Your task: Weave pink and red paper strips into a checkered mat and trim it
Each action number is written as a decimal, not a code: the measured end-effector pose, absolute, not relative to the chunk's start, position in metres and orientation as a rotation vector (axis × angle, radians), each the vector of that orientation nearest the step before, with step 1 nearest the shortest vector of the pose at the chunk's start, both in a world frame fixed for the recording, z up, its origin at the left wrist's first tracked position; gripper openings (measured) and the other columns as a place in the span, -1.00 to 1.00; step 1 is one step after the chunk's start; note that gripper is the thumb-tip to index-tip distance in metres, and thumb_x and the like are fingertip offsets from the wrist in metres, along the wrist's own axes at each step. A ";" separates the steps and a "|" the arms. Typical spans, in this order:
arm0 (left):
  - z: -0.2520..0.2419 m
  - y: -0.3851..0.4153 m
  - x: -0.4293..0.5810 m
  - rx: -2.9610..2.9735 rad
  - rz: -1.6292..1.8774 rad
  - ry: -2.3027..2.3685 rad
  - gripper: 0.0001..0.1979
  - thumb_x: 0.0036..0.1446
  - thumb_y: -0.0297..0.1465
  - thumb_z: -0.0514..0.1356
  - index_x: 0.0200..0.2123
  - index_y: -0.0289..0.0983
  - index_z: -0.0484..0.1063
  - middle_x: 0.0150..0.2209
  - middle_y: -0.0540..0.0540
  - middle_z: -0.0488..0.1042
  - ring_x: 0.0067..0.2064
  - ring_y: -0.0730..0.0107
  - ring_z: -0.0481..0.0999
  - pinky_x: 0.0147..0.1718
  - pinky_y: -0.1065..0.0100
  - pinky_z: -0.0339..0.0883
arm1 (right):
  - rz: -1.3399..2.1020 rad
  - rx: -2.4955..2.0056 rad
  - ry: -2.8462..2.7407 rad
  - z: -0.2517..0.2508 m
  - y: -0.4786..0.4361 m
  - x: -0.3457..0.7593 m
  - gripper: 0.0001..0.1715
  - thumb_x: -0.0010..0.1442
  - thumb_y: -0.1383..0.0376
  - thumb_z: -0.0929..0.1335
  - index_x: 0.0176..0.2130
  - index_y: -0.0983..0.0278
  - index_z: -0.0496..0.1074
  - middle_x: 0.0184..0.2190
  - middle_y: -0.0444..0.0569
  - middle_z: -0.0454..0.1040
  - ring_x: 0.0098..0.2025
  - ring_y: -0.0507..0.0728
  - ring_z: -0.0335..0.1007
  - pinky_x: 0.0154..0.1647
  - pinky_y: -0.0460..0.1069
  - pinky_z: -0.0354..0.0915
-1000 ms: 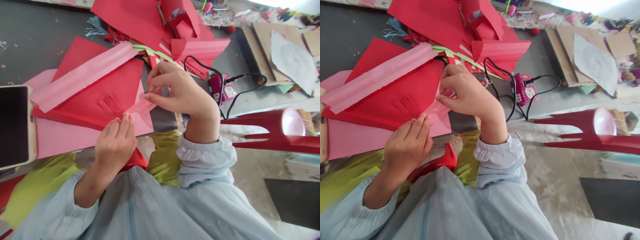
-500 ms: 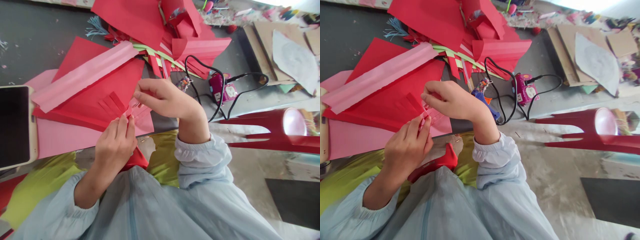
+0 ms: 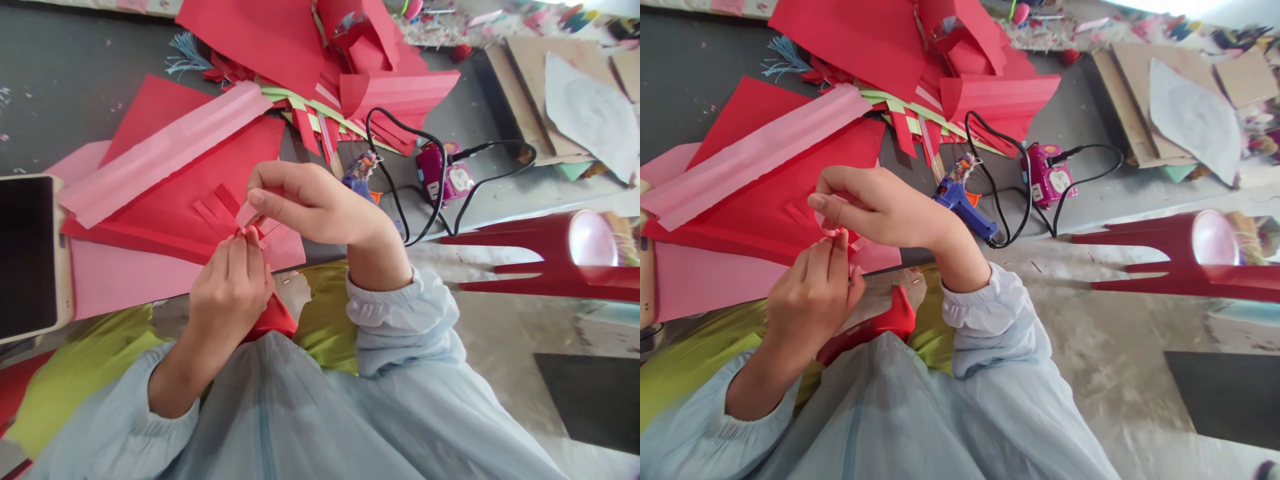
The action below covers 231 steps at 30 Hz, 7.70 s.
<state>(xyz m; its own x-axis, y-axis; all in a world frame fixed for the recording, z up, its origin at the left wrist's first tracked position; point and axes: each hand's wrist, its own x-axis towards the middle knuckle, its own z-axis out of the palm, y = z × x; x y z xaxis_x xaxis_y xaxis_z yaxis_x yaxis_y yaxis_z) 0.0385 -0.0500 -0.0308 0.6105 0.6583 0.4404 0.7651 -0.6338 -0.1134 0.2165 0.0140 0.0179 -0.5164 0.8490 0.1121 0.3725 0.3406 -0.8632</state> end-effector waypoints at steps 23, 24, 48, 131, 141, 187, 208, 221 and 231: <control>-0.030 -0.042 0.029 -2.640 -0.558 -1.445 -0.57 0.23 -0.47 0.04 0.12 -0.41 0.45 -0.08 -0.27 0.60 -0.13 0.15 0.57 -0.30 0.26 0.39 | -0.123 -2.239 -1.992 0.008 -0.065 0.309 -0.55 0.28 0.08 0.32 -0.01 0.33 0.49 -0.18 0.18 0.53 -0.10 0.34 0.41 -0.05 0.18 0.29; -0.030 -0.043 0.029 -2.642 -0.547 -1.433 -0.57 0.23 -0.48 0.03 0.13 -0.42 0.44 -0.06 -0.27 0.60 -0.11 0.15 0.57 -0.29 0.26 0.40 | -0.146 -2.275 -1.990 0.005 -0.066 0.308 -0.52 0.29 0.07 0.31 0.03 0.35 0.48 -0.17 0.20 0.52 -0.09 0.36 0.40 -0.04 0.19 0.29; -0.025 -0.042 0.029 -2.706 -0.491 -1.524 -0.54 0.22 -0.53 0.01 0.15 -0.42 0.42 0.00 -0.30 0.58 0.00 0.12 0.58 -0.18 0.25 0.46 | -0.080 -2.290 -2.118 -0.006 -0.057 0.304 -0.64 0.34 0.17 0.30 -0.03 0.40 0.41 -0.16 0.27 0.56 -0.08 0.38 0.46 -0.07 0.17 0.33; -0.026 -0.046 0.031 -2.695 -0.475 -1.472 -0.53 0.17 -0.57 0.03 0.14 -0.42 0.42 -0.07 -0.30 0.59 -0.06 0.13 0.57 -0.18 0.24 0.47 | 1.480 -1.137 -1.929 0.023 -0.024 0.286 -0.48 0.33 -0.09 0.28 -0.21 0.33 0.42 -0.51 -0.18 0.27 -0.50 -0.05 0.12 -0.51 -0.12 0.09; -0.026 -0.045 0.032 -2.678 -0.473 -1.441 -0.53 0.17 -0.56 0.03 0.13 -0.44 0.42 -0.07 -0.30 0.58 -0.09 0.13 0.57 -0.21 0.23 0.48 | 1.502 -1.209 -1.916 0.024 -0.025 0.286 -0.44 0.31 -0.13 0.27 -0.20 0.32 0.44 -0.50 -0.14 0.30 -0.41 0.01 0.23 -0.43 -0.08 0.18; -0.025 -0.046 0.031 -2.662 -0.456 -1.434 -0.52 0.16 -0.56 0.03 0.14 -0.43 0.43 -0.07 -0.29 0.60 -0.07 0.14 0.58 -0.19 0.26 0.48 | 1.543 -1.336 -1.794 0.024 -0.029 0.284 -0.36 0.27 -0.23 0.25 -0.35 0.29 0.34 -0.51 -0.13 0.34 -0.52 -0.03 0.23 -0.56 -0.11 0.20; -0.024 -0.045 0.031 -2.691 -0.443 -1.497 -0.50 0.14 -0.56 0.04 0.15 -0.38 0.42 -0.06 -0.28 0.59 -0.06 0.12 0.57 -0.16 0.23 0.48 | 1.498 -1.316 -1.831 0.023 -0.028 0.281 -0.42 0.32 -0.17 0.23 -0.37 0.26 0.30 -0.52 -0.14 0.33 -0.53 -0.03 0.23 -0.55 -0.10 0.19; -0.026 -0.044 0.030 -2.688 -0.455 -1.470 -0.52 0.13 -0.56 0.05 0.13 -0.42 0.43 -0.05 -0.29 0.59 -0.07 0.12 0.58 -0.16 0.24 0.47 | 1.500 -1.302 -1.825 0.023 -0.029 0.280 -0.39 0.29 -0.21 0.25 -0.37 0.27 0.32 -0.53 -0.14 0.33 -0.52 -0.03 0.22 -0.53 -0.09 0.21; -0.026 -0.046 0.030 -2.651 -0.481 -1.394 -0.52 0.13 -0.57 0.04 0.12 -0.46 0.43 -0.09 -0.28 0.60 -0.08 0.16 0.58 -0.19 0.29 0.46 | 1.443 -1.322 -1.635 0.026 -0.035 0.293 -0.32 0.18 -0.31 0.28 -0.39 0.26 0.33 -0.55 -0.11 0.32 -0.55 0.00 0.24 -0.61 -0.07 0.15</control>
